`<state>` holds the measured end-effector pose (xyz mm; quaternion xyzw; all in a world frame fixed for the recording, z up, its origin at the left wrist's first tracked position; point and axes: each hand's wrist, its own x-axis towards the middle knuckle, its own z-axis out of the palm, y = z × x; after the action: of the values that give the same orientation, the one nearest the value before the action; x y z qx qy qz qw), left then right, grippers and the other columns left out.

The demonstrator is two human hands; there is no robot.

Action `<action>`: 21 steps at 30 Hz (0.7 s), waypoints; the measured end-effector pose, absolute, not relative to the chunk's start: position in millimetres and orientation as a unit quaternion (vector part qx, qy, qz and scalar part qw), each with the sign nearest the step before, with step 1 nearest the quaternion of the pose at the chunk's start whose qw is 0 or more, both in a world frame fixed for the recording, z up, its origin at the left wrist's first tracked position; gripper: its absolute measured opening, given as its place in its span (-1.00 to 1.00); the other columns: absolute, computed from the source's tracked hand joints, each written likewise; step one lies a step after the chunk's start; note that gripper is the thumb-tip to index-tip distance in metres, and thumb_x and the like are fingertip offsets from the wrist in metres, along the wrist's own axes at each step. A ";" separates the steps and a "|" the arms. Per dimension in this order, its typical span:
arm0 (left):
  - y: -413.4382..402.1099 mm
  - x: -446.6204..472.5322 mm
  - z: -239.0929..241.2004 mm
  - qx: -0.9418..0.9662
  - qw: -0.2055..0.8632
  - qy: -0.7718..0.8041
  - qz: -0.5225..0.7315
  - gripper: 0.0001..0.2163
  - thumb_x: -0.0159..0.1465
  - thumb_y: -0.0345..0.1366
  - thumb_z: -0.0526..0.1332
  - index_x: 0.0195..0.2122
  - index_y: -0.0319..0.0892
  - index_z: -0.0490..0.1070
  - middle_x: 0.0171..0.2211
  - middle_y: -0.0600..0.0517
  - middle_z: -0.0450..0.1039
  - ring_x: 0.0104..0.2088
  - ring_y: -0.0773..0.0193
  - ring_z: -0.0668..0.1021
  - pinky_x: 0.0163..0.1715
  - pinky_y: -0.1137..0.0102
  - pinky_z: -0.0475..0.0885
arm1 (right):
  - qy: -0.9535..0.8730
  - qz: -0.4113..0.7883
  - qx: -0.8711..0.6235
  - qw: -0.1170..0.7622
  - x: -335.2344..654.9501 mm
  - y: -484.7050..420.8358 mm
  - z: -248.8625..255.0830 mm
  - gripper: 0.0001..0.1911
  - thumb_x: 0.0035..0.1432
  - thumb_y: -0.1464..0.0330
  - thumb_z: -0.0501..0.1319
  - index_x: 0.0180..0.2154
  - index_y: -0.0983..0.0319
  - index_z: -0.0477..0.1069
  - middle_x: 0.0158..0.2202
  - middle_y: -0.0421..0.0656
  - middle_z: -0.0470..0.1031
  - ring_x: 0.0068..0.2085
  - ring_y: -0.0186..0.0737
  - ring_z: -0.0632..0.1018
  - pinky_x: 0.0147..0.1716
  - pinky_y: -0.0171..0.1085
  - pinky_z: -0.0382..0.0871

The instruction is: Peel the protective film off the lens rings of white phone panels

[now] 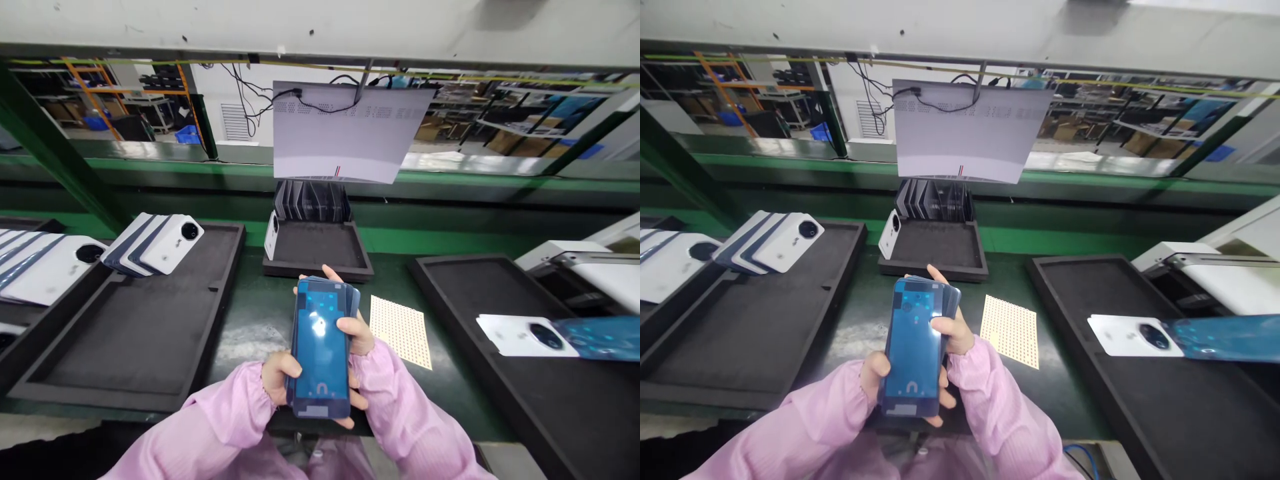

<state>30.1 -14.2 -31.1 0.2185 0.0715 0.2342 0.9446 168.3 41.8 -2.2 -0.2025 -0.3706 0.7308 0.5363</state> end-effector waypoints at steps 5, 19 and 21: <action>-3.9 23.5 -6.7 0.224 0.931 0.108 0.267 -0.56 0.02 -0.37 0.10 -0.03 -0.35 0.34 -0.06 -0.28 0.40 -0.07 -0.19 0.47 -0.27 0.06 0.41 | -0.414 0.703 -0.228 0.532 178.9 48.6 -6.7 -0.09 -0.20 0.26 0.36 0.18 0.01 0.00 0.17 -0.12 0.23 0.05 0.04 0.41 -0.03 0.01 0.31; 1.1 13.7 -2.6 0.342 0.811 0.291 0.375 -0.49 0.03 -0.24 0.34 0.00 -0.25 0.30 -0.31 -0.16 0.54 -0.43 0.11 0.60 -0.40 0.25 0.50 | -0.549 0.542 -0.381 0.510 170.1 29.4 -14.0 -0.29 -0.03 0.34 0.32 0.14 0.09 0.07 -0.01 -0.10 0.40 -0.05 -0.13 0.48 -0.07 -0.15 0.39; 0.9 11.6 -2.2 0.327 0.821 0.285 0.371 -0.48 0.02 -0.23 0.34 0.02 -0.24 0.29 -0.27 -0.18 0.54 -0.39 0.06 0.60 -0.38 0.22 0.50 | -0.552 0.530 -0.386 0.514 169.7 29.2 -12.9 -0.41 0.00 0.33 0.30 0.08 0.10 0.16 -0.03 -0.11 0.42 -0.08 -0.14 0.50 -0.09 -0.16 0.40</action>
<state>11.6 0.9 -2.2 0.3269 0.2853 0.3706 0.8212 169.7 29.2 -12.9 -0.3862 -0.5522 0.5303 0.5144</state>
